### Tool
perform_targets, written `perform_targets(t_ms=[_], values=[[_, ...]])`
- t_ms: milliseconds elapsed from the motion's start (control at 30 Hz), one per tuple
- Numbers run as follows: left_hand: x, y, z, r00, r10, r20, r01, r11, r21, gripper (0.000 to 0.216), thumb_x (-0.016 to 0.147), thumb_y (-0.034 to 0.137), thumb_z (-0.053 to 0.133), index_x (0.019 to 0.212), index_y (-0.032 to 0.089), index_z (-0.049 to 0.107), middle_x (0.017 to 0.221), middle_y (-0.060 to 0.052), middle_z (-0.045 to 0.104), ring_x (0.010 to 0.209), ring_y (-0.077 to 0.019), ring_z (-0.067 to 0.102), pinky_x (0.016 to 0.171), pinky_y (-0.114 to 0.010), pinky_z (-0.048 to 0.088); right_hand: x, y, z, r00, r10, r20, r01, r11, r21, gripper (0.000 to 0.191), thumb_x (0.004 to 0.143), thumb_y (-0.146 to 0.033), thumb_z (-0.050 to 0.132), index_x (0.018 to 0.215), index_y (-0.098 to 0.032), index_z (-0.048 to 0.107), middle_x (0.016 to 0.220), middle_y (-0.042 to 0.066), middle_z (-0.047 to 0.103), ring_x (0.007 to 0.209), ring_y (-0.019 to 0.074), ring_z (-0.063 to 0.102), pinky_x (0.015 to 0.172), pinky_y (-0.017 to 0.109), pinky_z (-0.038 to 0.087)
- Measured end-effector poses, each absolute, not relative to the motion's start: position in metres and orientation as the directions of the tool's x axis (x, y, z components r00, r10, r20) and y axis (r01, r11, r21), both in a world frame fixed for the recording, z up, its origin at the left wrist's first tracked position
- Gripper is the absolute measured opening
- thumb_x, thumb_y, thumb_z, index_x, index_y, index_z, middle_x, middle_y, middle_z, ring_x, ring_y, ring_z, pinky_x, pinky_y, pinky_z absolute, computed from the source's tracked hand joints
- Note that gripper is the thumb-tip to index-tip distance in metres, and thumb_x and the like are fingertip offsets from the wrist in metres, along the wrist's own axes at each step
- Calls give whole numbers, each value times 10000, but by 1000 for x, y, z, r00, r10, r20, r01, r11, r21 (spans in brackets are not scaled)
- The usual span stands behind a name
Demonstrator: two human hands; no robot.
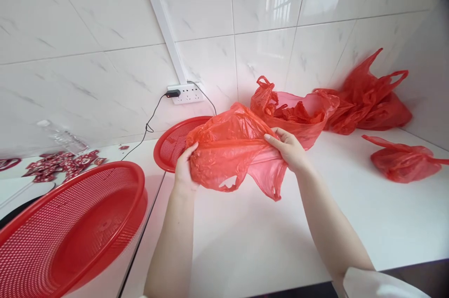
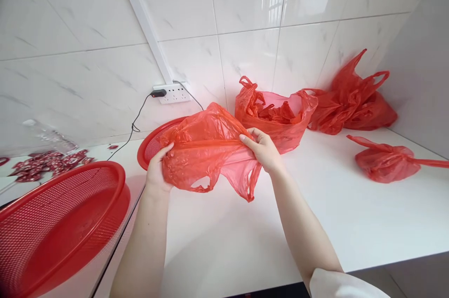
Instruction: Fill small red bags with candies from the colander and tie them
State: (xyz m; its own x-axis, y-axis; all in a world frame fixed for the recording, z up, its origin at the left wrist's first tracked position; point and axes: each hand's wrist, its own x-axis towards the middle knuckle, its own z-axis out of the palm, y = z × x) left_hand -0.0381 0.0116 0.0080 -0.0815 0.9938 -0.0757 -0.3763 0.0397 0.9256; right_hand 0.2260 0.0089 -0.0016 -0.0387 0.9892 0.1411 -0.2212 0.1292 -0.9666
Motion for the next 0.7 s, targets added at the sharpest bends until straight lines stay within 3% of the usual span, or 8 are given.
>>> perform_targets(t_ms=[100,167,233,333,433,533,633,700], values=[[-34,9,9,-292,944,151,-68,-177,982,409,719,353,721,1075,214,576,1144,-66,644,1067,-222,620,871,-315,497,233,7,0,-22,989,144,-260,134,-956,323,748,-485,732,922,-245,603,780,-8,677,635,160,632,621,291,515],[-28,-1,14,-391,824,410,221,-348,911,405,719,342,730,1065,227,554,1189,-64,604,1083,-199,590,875,-284,471,234,3,5,-29,987,158,-270,145,-952,358,750,-465,738,1001,-255,592,794,-2,682,635,163,634,618,298,520],[-19,-16,20,-318,757,570,406,-434,804,297,780,360,672,1027,229,569,1121,-59,617,1016,-189,599,828,-272,470,232,-5,11,-55,982,179,-263,159,-952,482,713,-417,781,1117,-275,561,825,0,690,648,169,640,612,305,527],[-1,-37,22,-36,865,501,500,-418,758,282,794,397,661,1015,228,614,987,-51,658,878,-201,626,746,-292,490,222,-17,21,-180,953,243,-291,184,-939,724,641,-316,835,1279,-314,492,963,16,701,794,204,672,727,353,555],[13,-39,12,101,916,387,557,-374,741,325,757,398,704,1032,237,643,1033,-58,680,884,-232,639,806,-341,499,210,-26,25,-324,913,248,-357,125,-926,666,681,-302,798,1280,-317,509,1027,23,698,904,224,677,842,401,540],[14,-26,0,71,950,303,461,-300,835,189,835,376,610,925,217,661,948,-59,697,899,-240,652,872,-374,496,203,-23,19,-311,929,201,-403,63,-913,419,757,-329,732,1146,-274,584,1002,21,698,878,193,673,825,359,534],[8,-14,-4,95,986,136,53,-141,989,160,852,328,594,942,200,623,1035,-54,687,1010,-238,644,911,-397,501,204,-10,6,-202,966,159,-403,66,-913,291,788,-353,695,1042,-247,602,926,7,695,787,154,654,734,296,527],[4,-10,-3,178,984,12,-251,34,967,148,842,266,602,973,197,602,1112,-49,672,1055,-229,638,947,-423,492,206,0,-2,-116,982,150,-388,94,-917,283,778,-372,695,1011,-240,602,866,-2,688,737,147,637,688,283,517]])
